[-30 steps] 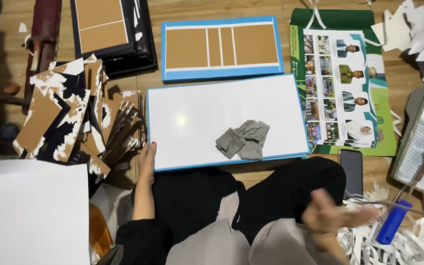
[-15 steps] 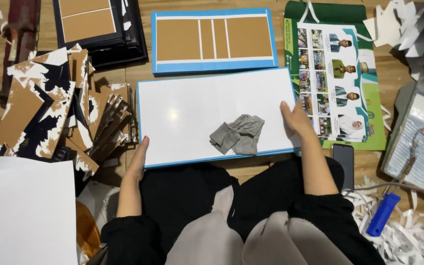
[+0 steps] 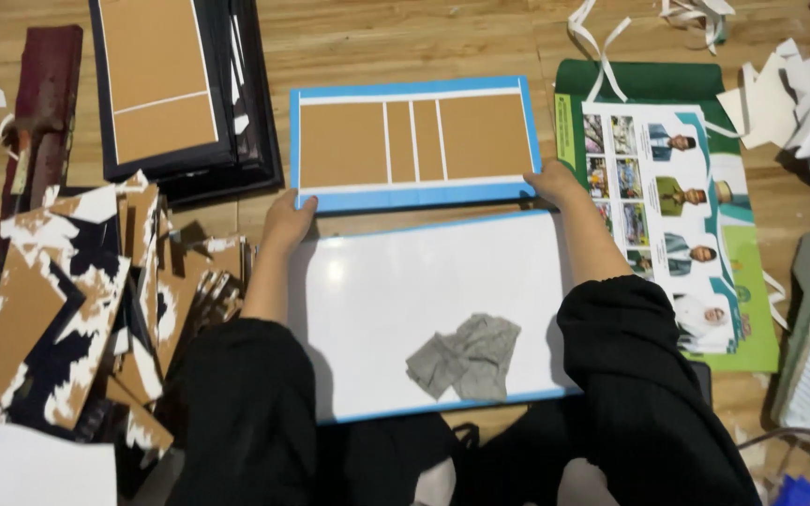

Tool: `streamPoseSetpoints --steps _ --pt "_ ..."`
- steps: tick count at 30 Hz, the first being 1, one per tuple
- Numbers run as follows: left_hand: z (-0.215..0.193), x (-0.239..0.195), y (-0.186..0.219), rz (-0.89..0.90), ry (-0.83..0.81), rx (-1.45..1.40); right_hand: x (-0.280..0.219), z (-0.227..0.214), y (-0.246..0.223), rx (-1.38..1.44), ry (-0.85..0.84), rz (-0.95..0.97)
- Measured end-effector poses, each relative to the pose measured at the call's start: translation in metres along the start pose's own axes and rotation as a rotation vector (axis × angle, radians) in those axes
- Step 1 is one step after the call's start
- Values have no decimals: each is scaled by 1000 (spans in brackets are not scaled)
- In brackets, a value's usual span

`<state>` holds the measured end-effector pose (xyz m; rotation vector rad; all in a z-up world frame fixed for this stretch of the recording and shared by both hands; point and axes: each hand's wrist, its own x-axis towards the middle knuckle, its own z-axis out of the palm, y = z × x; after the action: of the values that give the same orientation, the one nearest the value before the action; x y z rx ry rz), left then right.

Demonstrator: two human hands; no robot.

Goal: Assembling blue folders by applying white liners and using a glue roller to prepare components.

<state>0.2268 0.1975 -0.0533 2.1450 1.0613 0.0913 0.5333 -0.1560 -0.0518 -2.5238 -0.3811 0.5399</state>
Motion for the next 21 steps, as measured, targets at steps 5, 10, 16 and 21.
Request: streamPoseSetpoints --steps 5,10,16,21 --pt "28 65 -18 -288 -111 2 21 3 -7 -27 -68 187" --pt "30 69 -12 -397 43 -77 48 15 7 -47 13 243" --pt "14 67 -9 -372 150 -93 26 -4 -8 -63 60 287" --pt "-11 53 17 -170 75 -495 57 -17 33 470 241 119"
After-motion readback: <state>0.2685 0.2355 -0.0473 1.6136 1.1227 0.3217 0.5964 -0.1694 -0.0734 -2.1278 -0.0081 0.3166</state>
